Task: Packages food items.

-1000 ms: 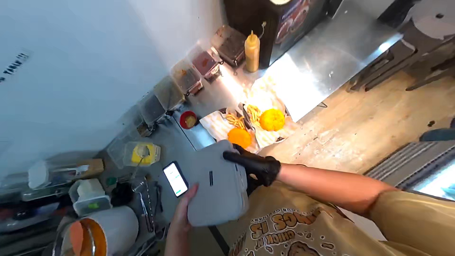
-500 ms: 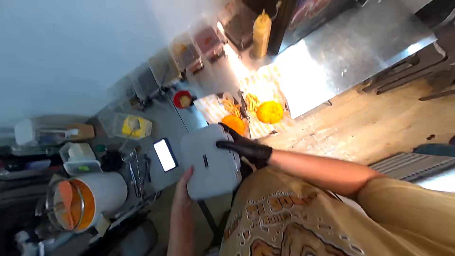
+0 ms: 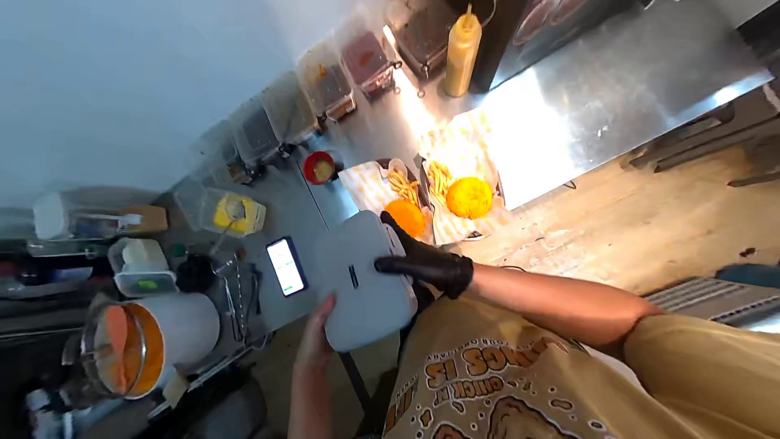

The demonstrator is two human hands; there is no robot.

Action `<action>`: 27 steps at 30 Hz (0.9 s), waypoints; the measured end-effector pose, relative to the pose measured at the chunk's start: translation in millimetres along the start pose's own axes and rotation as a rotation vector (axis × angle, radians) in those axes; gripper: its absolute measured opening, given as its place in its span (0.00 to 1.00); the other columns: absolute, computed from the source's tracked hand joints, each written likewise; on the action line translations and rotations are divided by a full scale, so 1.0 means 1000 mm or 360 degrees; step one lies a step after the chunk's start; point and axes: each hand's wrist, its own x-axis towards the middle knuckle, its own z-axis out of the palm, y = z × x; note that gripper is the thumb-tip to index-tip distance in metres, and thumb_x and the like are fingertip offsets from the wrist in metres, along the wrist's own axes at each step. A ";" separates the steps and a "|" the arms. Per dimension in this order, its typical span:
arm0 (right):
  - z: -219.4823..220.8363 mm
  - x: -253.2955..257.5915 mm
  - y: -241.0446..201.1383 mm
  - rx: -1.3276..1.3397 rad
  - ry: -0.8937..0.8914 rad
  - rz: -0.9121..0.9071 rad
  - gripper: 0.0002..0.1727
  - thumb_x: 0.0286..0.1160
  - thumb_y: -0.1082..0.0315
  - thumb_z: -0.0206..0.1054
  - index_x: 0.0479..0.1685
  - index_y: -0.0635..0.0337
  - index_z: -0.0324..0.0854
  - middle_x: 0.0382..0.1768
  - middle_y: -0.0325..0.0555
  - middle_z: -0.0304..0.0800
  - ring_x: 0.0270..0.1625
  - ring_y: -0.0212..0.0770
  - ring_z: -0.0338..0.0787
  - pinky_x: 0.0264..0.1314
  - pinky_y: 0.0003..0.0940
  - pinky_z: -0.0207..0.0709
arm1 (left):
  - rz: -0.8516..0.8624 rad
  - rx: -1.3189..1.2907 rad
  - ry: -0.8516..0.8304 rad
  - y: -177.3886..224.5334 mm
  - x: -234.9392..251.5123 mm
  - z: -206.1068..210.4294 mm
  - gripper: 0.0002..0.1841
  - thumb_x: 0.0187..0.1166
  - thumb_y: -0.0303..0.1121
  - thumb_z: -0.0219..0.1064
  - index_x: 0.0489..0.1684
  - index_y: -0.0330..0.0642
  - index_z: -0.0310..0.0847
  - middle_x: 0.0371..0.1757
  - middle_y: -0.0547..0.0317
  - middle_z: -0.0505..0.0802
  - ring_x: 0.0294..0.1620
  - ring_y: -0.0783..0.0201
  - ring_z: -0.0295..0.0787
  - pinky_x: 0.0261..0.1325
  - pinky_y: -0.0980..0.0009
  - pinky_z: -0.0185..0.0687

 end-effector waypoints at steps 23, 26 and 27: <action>0.004 0.003 -0.001 -0.0042 0.0029 0.0049 0.62 0.71 0.49 0.77 0.98 0.34 0.29 0.68 0.60 0.84 0.53 0.51 0.92 0.52 0.53 0.88 | 0.0086 0.0000 -0.0009 -0.010 0.004 -0.008 0.28 0.81 0.51 0.59 0.72 0.39 0.69 0.48 0.60 0.95 0.48 0.68 0.95 0.52 0.67 0.93; 0.003 0.004 -0.004 -0.0007 0.0034 -0.0030 0.62 0.71 0.52 0.77 0.98 0.34 0.28 0.63 0.60 0.87 0.49 0.50 0.94 0.49 0.50 0.90 | 0.0115 -0.0028 0.0027 -0.009 0.007 -0.007 0.31 0.76 0.50 0.63 0.71 0.38 0.66 0.46 0.60 0.96 0.46 0.67 0.95 0.50 0.66 0.95; 0.001 0.004 -0.006 -0.0024 0.0039 -0.0027 0.63 0.70 0.52 0.78 0.98 0.33 0.28 0.62 0.60 0.88 0.49 0.50 0.94 0.48 0.50 0.90 | 0.0106 -0.0025 0.0023 -0.009 0.008 -0.006 0.30 0.77 0.50 0.62 0.71 0.38 0.66 0.47 0.60 0.95 0.46 0.67 0.95 0.50 0.66 0.95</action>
